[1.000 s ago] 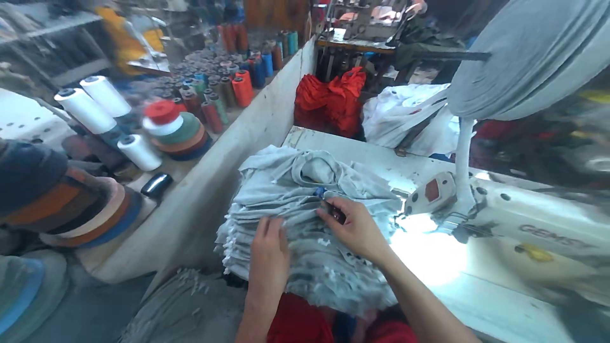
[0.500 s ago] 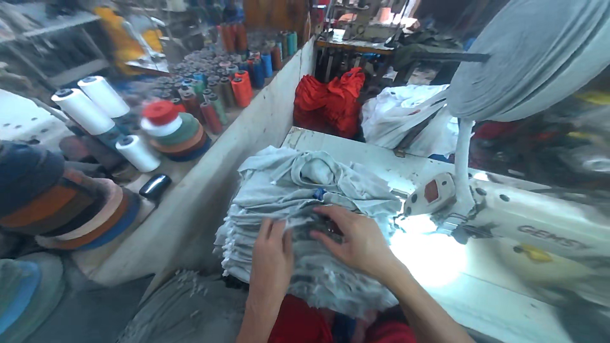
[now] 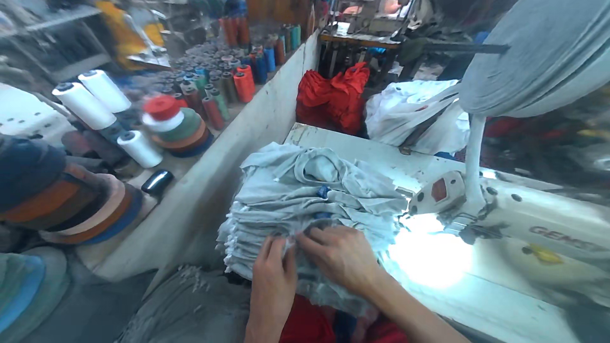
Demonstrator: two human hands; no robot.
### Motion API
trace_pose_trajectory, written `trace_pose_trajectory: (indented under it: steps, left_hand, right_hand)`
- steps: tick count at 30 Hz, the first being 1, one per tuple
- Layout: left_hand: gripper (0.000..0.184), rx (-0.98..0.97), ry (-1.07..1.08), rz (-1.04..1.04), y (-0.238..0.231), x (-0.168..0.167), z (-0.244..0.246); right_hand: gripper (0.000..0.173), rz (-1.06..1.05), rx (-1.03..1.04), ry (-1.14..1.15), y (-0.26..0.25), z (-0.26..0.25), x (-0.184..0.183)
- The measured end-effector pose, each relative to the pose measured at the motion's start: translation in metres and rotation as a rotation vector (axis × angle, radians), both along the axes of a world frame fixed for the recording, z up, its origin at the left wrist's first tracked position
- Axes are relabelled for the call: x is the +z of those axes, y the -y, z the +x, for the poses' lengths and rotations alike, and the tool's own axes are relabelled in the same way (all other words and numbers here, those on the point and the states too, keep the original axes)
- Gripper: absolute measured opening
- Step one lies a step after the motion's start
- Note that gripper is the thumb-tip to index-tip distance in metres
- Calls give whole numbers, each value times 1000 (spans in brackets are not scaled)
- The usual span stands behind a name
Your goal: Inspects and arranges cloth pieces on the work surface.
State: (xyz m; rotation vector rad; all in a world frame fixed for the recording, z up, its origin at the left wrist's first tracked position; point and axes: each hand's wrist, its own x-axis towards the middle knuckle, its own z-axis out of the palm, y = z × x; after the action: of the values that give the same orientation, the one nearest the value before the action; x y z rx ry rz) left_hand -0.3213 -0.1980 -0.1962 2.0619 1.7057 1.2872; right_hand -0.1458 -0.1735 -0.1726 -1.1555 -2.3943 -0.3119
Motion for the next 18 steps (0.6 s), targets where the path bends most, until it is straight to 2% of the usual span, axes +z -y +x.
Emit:
trace_pose_trajectory:
  steps: [3,6,10,13,18]
  left_hand:
    - [15,14,0,-7,-1,-2,-2]
    - [14,33,6,-15,-4,0,-4]
    - [26,-54,-52,-37,-17,1,-3]
    - [21,-119,-69,-15,-24,-5,-5]
    - [13,-49,-22,17,-9,-7,-12]
  right_hand:
    - [27,-6,-24,-23,0,3,3]
    - [35,-22,-110,-65,2,9,9]
    - [36,-40,-146,-86,1,17,13]
    - [35,-62,-139,-92,3,18,13]
    - [35,-63,-130,-98,5,20,10]
